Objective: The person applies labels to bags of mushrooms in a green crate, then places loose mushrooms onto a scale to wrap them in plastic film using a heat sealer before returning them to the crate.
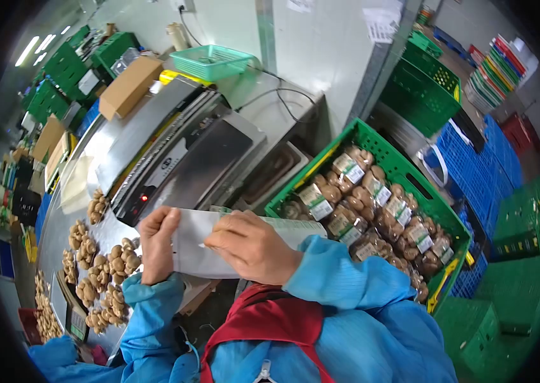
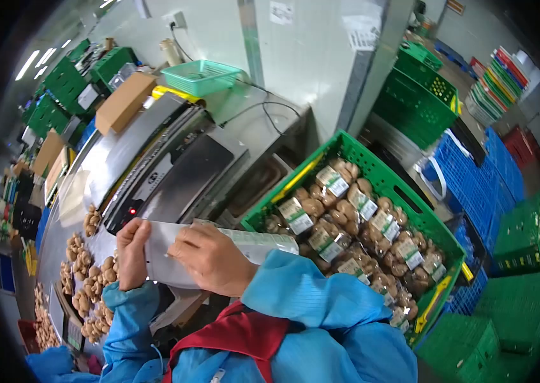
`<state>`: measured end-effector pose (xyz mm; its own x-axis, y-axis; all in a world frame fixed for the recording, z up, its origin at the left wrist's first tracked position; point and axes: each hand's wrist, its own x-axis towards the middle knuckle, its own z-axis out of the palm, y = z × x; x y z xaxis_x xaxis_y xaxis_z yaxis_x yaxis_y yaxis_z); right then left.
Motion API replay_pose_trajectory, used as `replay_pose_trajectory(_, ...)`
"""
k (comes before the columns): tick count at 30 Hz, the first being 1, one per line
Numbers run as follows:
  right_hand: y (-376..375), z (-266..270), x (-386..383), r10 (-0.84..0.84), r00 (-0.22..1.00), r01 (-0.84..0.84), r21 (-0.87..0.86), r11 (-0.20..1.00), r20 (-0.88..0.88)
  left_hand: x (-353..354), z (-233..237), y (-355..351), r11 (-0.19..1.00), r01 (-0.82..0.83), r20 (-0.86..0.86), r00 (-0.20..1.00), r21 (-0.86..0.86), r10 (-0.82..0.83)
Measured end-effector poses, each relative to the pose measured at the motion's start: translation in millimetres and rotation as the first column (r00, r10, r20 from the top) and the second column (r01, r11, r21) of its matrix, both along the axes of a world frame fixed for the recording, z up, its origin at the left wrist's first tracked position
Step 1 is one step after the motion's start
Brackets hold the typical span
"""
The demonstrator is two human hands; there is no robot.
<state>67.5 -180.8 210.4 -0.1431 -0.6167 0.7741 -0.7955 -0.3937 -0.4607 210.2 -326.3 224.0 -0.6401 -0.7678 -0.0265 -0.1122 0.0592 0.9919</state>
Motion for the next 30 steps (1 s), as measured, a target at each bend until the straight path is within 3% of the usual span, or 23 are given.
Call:
replay_pose_trajectory(1, 14.3, 1.9, -8.6, 0.128, 0.945, -0.157, 0.075, 0.985, 0.300, 2.2, -1.6, -1.4, 0.999, -0.022, 0.001, 1.000, 0.024, 0.022)
replay_pose_trajectory(2, 29.5, 4.9, -19.3, 0.217, 0.786, -0.325, 0.089, 0.942, 0.579, 5.5, -2.1, -3.3, 1.000, -0.007, 0.002, 1.000, 0.011, 0.007)
replay_pose_trajectory(3, 49.0, 10.9, -43.8, 0.105, 0.808, -0.283, 0.225, 0.933, 0.580, 8.9, -1.8, -4.9, 1.000, 0.006, 0.002, 1.000, -0.005, -0.006)
replay_pose_trajectory(4, 67.8, 6.2, -65.6, -0.060, 0.641, -0.314, 0.333, 0.889, 0.765, 12.3, -1.5, -4.9, 1.000, -0.026, 0.022, 0.999, -0.016, 0.026)
replay_pose_trajectory(6, 106.7, -30.2, -116.5, -0.307, 0.508, -0.188, 0.451, 0.873, 0.805, 25.8, -3.9, -11.3, 0.999, -0.025, 0.041, 0.999, -0.021, 0.026)
replay_pose_trajectory(7, 125.9, -45.4, -135.2, -0.383, 0.369, -0.214, 0.478, 0.852, 0.847, 29.9, -4.4, -11.3, 0.999, -0.033, 0.053, 0.998, -0.030, 0.035)
replay_pose_trajectory(9, 161.7, -105.0, -163.0, -0.555, 0.450, -0.116, 0.662, 0.740, 0.700, 32.6, 0.2, -5.8, 0.997, -0.083, 0.070, 0.994, -0.008, 0.083)
replay_pose_trajectory(11, 161.9, -124.6, -157.9, -0.533, 0.344, -0.100, 0.595, 0.798, 0.773, 38.5, -6.7, -11.2, 0.997, -0.072, 0.068, 0.995, 0.018, 0.071)
replay_pose_trajectory(14, 126.3, -125.7, -157.5, -0.603, 0.382, -0.112, 0.683, 0.722, 0.700, 32.3, -7.0, -5.0, 0.995, -0.093, 0.069, 0.994, 0.041, 0.090)
replay_pose_trajectory(15, 111.7, -135.3, -160.3, -0.568, 0.511, -0.022, 0.671, 0.741, 0.645, 32.5, -6.9, -4.5, 0.995, -0.097, 0.070, 0.993, 0.034, 0.095)
replay_pose_trajectory(18, 76.6, -187.2, -168.7, -0.538, 0.599, 0.074, 0.629, 0.774, 0.593, 27.6, -1.9, -0.8, 0.998, -0.006, 0.141, 0.990, -0.065, 0.016)
replay_pose_trajectory(20, 65.0, -193.5, -164.5, -0.689, 0.706, 0.324, 0.789, 0.522, 0.166, 29.5, -2.1, -1.3, 0.998, -0.005, 0.146, 0.989, -0.070, 0.015)
replay_pose_trajectory(21, 62.8, -194.4, -161.5, -0.688, 0.707, 0.322, 0.791, 0.521, 0.165, 31.0, -2.9, -1.4, 0.997, -0.004, 0.152, 0.988, -0.072, 0.014)
replay_pose_trajectory(23, 61.5, -196.1, -156.0, -0.660, 0.731, 0.533, 0.746, 0.398, -0.170, 37.5, -5.9, -4.7, 0.997, -0.019, 0.158, 0.987, -0.068, 0.030)
replay_pose_trajectory(24, 62.9, -184.8, -153.6, -0.661, 0.726, 0.538, 0.754, 0.376, -0.189, 40.7, -7.2, -5.8, 0.997, -0.030, 0.162, 0.986, -0.070, 0.041)
replay_pose_trajectory(25, 66.6, -176.7, -155.3, -0.660, 0.727, 0.537, 0.756, 0.374, -0.190, 42.6, -7.8, -5.7, 0.997, -0.031, 0.163, 0.986, -0.067, 0.042)
replay_pose_trajectory(27, 86.7, -167.3, -173.0, -0.744, 0.666, 0.489, 0.725, 0.485, 0.048, 45.7, -7.8, -5.2, 0.997, -0.078, 0.147, 0.986, -0.023, 0.080)
replay_pose_trajectory(28, 104.5, -193.4, -199.3, -0.717, 0.670, 0.303, 0.812, 0.498, 0.190, 48.6, -7.3, -6.7, 0.998, -0.060, 0.139, 0.988, -0.011, 0.061)
replay_pose_trajectory(29, 117.2, -190.6, -202.6, -0.651, 0.535, 0.088, 0.731, 0.677, 0.539, 49.5, -6.6, -6.1, 0.999, -0.054, 0.141, 0.989, -0.004, 0.054)
replay_pose_trajectory(30, 129.0, -174.1, -198.5, -0.650, 0.495, -0.032, 0.759, 0.650, 0.577, 49.4, -5.8, -5.1, 0.998, -0.055, 0.135, 0.989, 0.019, 0.052)
